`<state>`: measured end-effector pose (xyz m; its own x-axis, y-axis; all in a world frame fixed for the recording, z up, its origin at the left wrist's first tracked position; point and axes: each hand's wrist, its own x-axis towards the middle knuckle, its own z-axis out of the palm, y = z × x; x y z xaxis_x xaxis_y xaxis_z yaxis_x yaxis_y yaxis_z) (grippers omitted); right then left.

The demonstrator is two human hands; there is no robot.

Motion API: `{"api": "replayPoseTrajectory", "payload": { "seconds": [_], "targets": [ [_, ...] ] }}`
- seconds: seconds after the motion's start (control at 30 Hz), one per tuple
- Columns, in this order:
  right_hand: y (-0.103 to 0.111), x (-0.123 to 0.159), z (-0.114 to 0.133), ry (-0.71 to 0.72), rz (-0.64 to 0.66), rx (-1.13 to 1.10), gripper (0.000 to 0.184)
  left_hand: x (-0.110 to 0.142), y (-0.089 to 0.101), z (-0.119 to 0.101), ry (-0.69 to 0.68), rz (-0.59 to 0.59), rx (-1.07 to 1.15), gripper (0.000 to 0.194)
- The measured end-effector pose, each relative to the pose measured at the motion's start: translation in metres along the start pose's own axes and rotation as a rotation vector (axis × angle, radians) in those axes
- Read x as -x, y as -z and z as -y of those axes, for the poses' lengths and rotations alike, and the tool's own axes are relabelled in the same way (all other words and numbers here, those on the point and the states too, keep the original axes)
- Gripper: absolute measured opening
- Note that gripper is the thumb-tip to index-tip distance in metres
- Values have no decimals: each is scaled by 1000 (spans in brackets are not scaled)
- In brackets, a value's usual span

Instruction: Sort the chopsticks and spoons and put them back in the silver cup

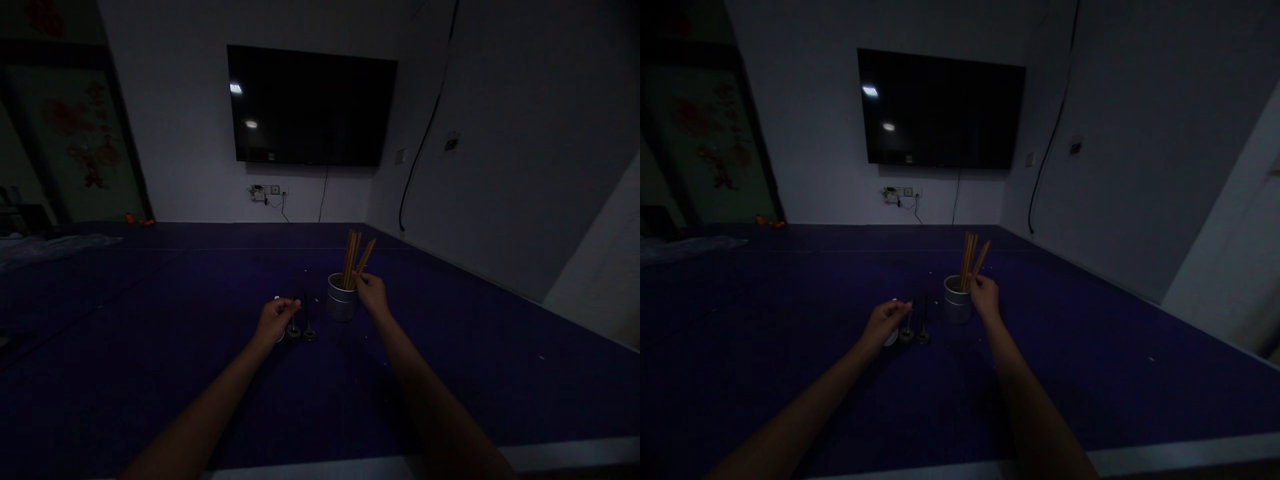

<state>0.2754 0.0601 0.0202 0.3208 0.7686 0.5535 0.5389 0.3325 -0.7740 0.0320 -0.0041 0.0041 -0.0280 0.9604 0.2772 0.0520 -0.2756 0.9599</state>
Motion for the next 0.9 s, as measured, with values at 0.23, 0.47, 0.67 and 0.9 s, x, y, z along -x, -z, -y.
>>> {"api": "replayPoseTrajectory", "payload": {
  "seconds": [0.23,0.47,0.67,0.9],
  "targets": [
    [2,1,5,16,-13,30,49,-1,0,3,5,1,13,52],
    [4,2,11,45,-30,73,44,-1,1,0,2,4,19,56],
    [3,0,10,44,-11,99,45,1,1,-3,13,-1,23,53],
    [-2,-2,1,-23,55,-14,56,2,2,-2,3,-9,-11,50]
  ]
}}
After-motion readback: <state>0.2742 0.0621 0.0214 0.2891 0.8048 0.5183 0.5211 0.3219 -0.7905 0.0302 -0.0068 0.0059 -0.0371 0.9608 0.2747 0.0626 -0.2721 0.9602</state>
